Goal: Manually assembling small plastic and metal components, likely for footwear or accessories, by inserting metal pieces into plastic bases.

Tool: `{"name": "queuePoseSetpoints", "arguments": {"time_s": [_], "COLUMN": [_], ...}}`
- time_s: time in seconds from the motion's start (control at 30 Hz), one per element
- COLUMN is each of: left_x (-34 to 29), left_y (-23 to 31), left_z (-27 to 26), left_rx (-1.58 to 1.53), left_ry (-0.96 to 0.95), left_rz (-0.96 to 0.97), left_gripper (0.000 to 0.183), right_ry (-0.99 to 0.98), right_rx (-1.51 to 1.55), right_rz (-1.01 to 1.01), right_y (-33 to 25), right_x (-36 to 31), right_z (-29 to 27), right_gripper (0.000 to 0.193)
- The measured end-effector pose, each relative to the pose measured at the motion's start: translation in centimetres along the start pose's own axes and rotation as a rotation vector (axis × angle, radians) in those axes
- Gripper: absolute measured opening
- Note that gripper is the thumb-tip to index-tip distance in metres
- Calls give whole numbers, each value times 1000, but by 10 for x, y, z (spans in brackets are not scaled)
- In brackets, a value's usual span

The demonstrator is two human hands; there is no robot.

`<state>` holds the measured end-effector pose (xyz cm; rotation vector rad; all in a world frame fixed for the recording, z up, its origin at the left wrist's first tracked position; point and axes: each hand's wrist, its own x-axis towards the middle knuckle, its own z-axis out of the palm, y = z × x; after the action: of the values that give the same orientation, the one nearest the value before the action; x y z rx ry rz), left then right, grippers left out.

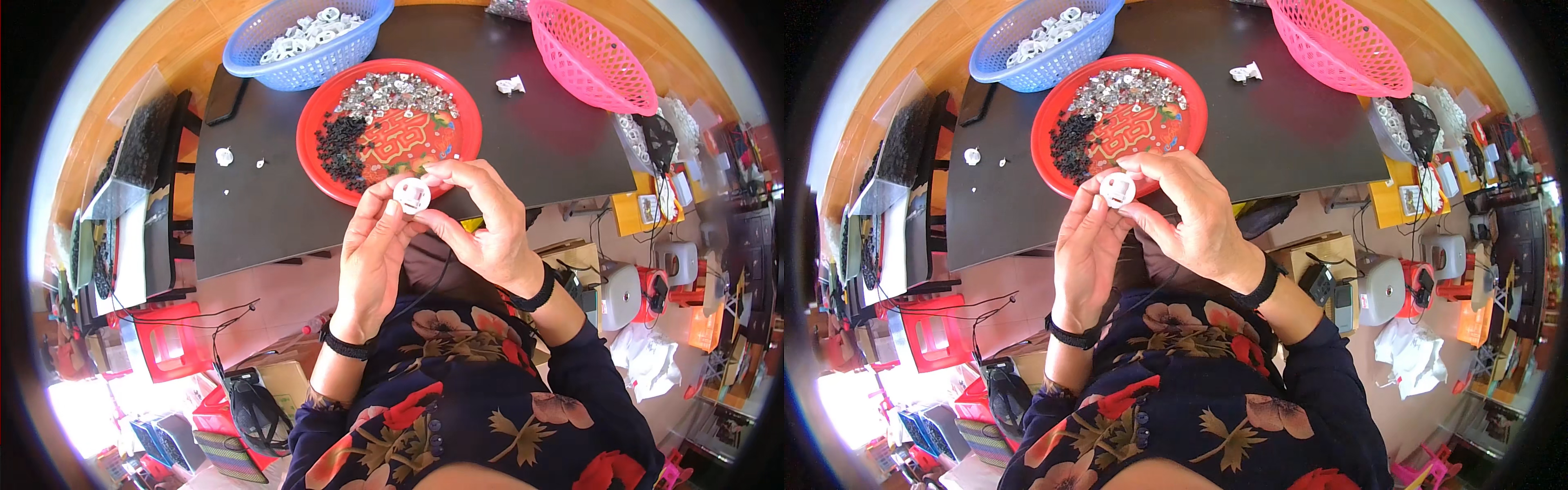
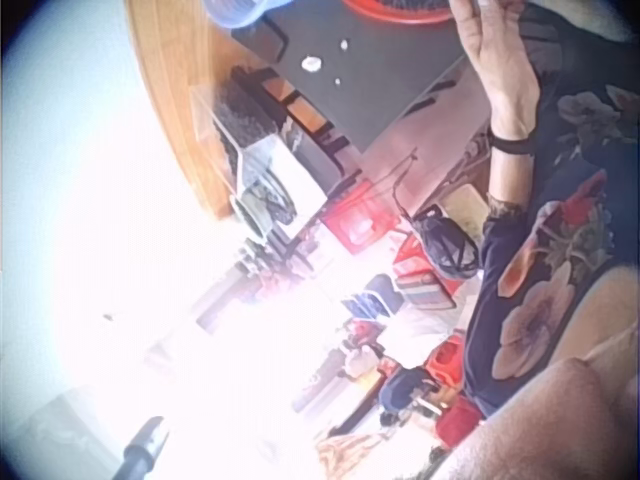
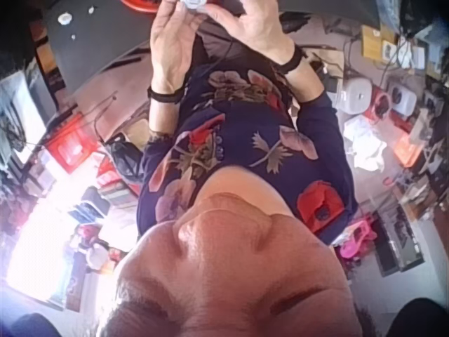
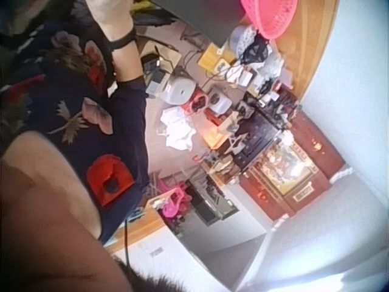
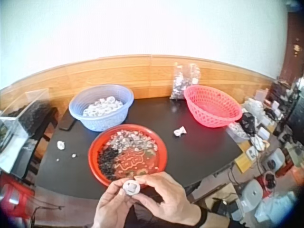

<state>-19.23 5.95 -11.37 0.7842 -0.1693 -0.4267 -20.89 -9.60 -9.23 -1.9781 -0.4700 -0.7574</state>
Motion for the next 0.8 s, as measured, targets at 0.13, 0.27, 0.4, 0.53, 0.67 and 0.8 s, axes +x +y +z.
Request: {"name": "queuePoseSetpoints", "arguments": {"time_s": [0.13, 0.27, 0.4, 0.53, 0.67, 0.8], "left_x": [-3, -4, -5, -3, -1, -1], "left_y": [1, 2, 2, 2, -1, -3], "left_z": [-4, -3, -2, 0, 1, 0], "left_rx": [-49, -60, -46, -34, -22, 8], "left_ry": [-13, 0, -8, 11, 48, 53], "left_rz": [-5, -1, 24, 16, 24, 29], "left_gripper": [27, 28, 28, 31, 31, 32], "right_ry": [-1, 3, -7, -22, -24, -36], "right_rx": [-3, -11, -61, -112, -119, -101], "right_rz": [5, 7, -68, -85, -108, -106], "right_y": [-6, -5, -2, 1, 6, 9], "right_x": [0, -1, 3, 4, 4, 3], "right_z": [6, 11, 12, 10, 9, 8], "right_gripper": [41, 41, 39, 38, 36, 35]}}
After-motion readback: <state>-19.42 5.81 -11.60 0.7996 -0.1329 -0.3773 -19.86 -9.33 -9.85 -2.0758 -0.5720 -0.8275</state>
